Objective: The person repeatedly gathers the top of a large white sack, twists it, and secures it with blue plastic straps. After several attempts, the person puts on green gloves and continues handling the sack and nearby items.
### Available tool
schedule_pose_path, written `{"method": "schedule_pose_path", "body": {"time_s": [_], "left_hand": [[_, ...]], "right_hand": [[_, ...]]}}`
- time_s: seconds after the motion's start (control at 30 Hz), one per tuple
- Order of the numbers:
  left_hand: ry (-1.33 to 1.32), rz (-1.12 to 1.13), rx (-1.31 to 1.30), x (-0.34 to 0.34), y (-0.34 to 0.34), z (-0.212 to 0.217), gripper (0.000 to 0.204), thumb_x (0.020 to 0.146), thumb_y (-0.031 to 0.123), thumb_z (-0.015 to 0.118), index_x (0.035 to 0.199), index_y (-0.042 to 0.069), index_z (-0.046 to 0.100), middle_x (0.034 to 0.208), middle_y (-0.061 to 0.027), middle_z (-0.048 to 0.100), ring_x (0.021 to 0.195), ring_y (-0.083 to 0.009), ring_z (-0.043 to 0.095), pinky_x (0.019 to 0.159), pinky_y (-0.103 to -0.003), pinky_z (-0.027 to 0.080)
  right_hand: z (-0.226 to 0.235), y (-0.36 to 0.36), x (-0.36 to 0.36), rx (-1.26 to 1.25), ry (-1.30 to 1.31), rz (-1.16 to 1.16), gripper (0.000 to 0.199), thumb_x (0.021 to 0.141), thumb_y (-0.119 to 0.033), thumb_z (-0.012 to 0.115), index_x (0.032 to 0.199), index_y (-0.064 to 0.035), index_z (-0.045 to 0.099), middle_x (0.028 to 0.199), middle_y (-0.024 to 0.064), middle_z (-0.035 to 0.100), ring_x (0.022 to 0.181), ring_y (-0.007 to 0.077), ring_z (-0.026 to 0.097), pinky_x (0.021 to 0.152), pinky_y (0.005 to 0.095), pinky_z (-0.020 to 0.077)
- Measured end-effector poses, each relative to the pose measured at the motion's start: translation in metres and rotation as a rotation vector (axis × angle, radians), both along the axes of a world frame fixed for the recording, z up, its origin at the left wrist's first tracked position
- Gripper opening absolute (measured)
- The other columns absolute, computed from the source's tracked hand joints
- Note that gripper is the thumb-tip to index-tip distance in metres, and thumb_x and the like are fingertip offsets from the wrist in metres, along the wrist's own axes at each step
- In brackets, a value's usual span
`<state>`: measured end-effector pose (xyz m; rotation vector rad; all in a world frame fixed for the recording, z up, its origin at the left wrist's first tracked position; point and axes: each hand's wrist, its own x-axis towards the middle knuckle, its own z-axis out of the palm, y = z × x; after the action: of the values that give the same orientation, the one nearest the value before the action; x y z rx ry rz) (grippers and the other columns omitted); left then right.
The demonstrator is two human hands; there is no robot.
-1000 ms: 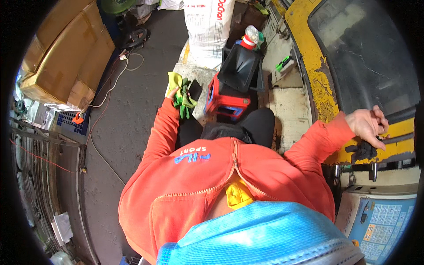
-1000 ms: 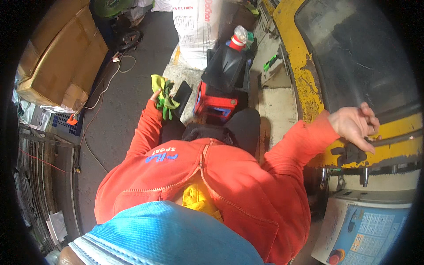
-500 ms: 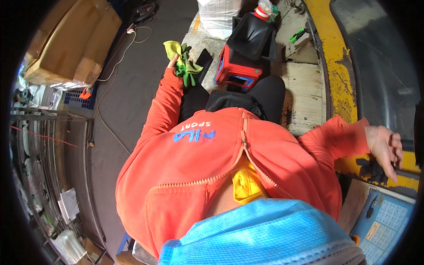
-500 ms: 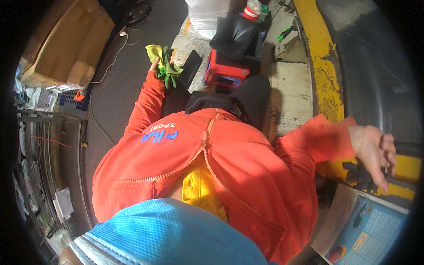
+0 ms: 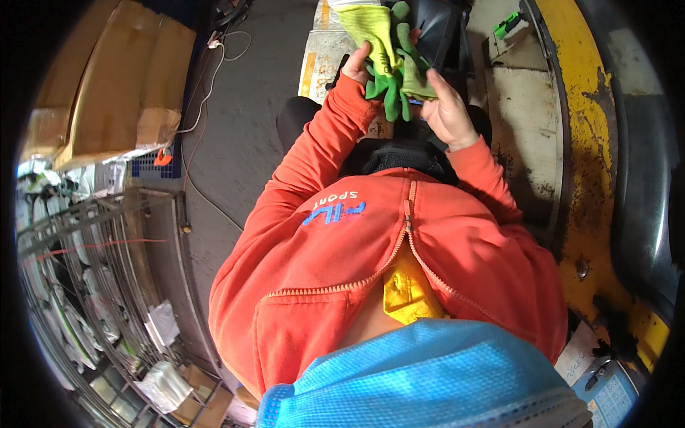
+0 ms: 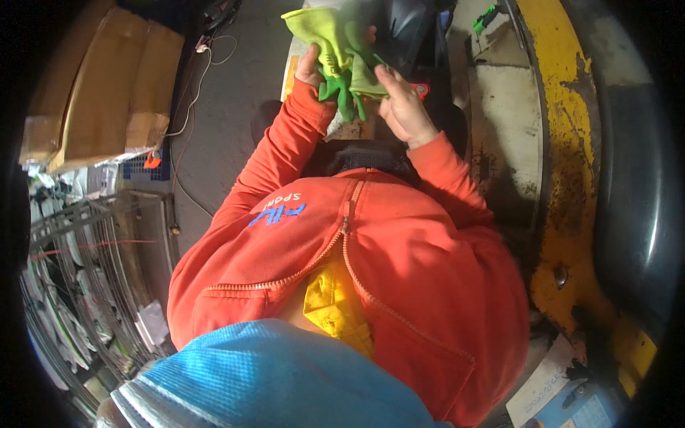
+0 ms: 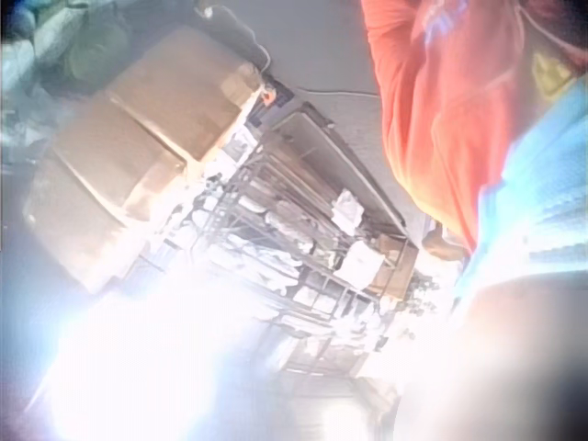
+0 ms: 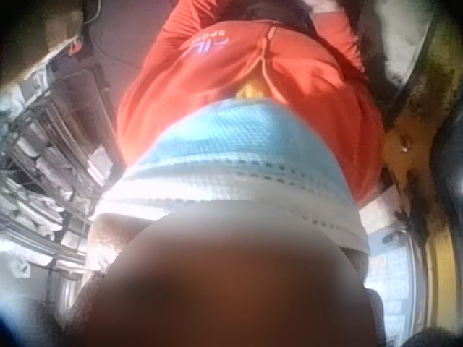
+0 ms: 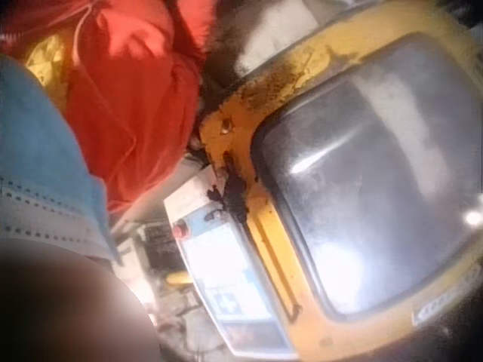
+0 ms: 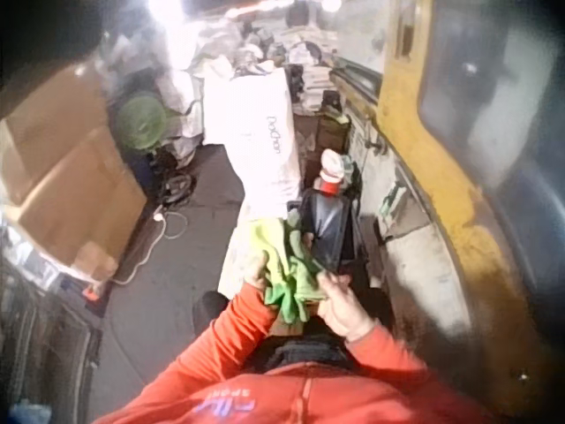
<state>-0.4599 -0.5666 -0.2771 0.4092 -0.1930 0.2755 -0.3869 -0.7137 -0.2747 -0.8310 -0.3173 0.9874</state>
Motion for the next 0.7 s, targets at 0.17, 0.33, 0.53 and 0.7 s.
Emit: {"method": "schedule_pose_path", "body": {"time_s": [0.17, 0.33, 0.53, 0.7], "left_hand": [[0.191, 0.144, 0.462, 0.018, 0.032, -0.027, 0.036, 0.085, 0.021, 0.05, 0.119, 0.009, 0.046, 0.117, -0.0111, 0.053, 0.107, -0.0275, 0.05, 0.091, -0.042, 0.04], [0.375, 0.098, -0.029, 0.016, 0.043, -0.056, 0.031, 0.084, 0.018, 0.054, 0.113, 0.009, 0.045, 0.106, -0.0102, 0.056, 0.095, -0.029, 0.056, 0.075, -0.045, 0.048], [0.399, 0.276, 0.006, -0.004, 0.046, -0.042, 0.025, 0.083, 0.019, 0.057, 0.104, 0.006, 0.052, 0.097, -0.0094, 0.059, 0.093, -0.0223, 0.056, 0.079, -0.036, 0.046], [0.323, 0.635, 0.665, -0.012, 0.039, -0.01, 0.022, 0.083, 0.002, 0.055, 0.105, 0.006, 0.059, 0.096, -0.0059, 0.062, 0.092, -0.0134, 0.057, 0.082, -0.024, 0.044]], "right_hand": [[0.009, 0.02, 0.049, -0.161, -0.412, -0.278, 0.019, 0.083, -0.012, 0.06, 0.099, -0.0019, 0.059, 0.09, 0.0023, 0.062, 0.079, 0.0095, 0.058, 0.074, 0.0239, 0.0466], [-0.006, 0.037, 0.106, -0.105, -0.358, -0.267, 0.021, 0.085, -0.016, 0.058, 0.102, -0.0038, 0.057, 0.094, 0.0039, 0.061, 0.08, 0.0124, 0.06, 0.068, 0.0278, 0.0508], [-0.02, 0.065, 0.156, -0.299, -0.563, -0.285, 0.03, 0.085, -0.022, 0.056, 0.11, -0.0049, 0.053, 0.095, 0.0068, 0.06, 0.084, 0.0198, 0.061, 0.067, 0.0362, 0.0529], [-0.001, 0.059, 0.112, -0.526, -1.173, -0.332, 0.048, 0.081, -0.04, 0.058, 0.114, -0.0063, 0.052, 0.094, 0.0088, 0.059, 0.08, 0.0189, 0.06, 0.07, 0.031, 0.0468]]}}
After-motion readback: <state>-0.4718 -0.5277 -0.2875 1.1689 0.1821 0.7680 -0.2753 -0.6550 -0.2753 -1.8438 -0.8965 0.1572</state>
